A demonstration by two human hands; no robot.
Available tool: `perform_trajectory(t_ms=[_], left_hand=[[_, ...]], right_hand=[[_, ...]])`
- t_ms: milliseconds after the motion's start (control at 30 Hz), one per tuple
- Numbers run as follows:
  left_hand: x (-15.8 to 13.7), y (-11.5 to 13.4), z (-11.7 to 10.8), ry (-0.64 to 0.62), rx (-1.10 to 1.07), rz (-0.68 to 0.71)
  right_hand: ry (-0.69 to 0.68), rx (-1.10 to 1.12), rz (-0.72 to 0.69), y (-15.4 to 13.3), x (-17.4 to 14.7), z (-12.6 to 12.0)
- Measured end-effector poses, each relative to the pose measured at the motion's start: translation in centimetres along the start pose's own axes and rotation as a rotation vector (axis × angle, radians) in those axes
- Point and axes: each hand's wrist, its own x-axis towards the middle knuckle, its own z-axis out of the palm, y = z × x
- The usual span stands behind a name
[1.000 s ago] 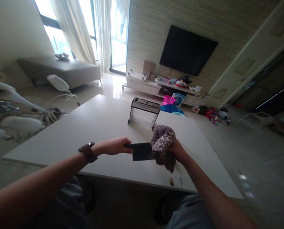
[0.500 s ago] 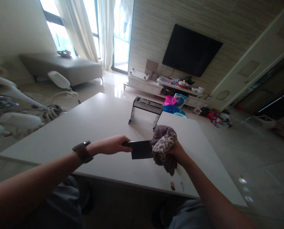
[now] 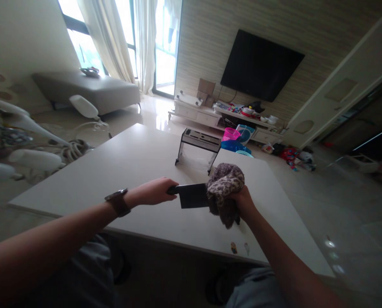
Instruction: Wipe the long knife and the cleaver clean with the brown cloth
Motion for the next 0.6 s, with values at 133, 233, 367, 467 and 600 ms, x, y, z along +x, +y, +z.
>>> perform_trajectory(t_ms=[133, 233, 367, 467, 600], left_hand=[[0.1, 0.0, 0.8, 0.005, -0.068, -0.032], [0.1, 0.0, 1.1, 0.029, -0.116, -0.066], [0.1, 0.0, 1.4, 0.085, -0.233, -0.095], [0.2, 0.5, 2.2, 0.115, -0.437, -0.174], [0.4, 2.0, 4.3, 0.117, -0.605, -0.238]], right_hand=[[0.155, 0.201, 0.044, -0.3, 0.8, 0.5], [0.216, 0.329, 0.098, -0.6, 1.3, 0.6], [0.170, 0.433, 0.152, -0.9, 1.6, 0.8], [0.087, 0.486, 0.151, -0.8, 1.3, 1.6], [0.046, 0.500, 0.180, -0.3, 0.1, 3.9]])
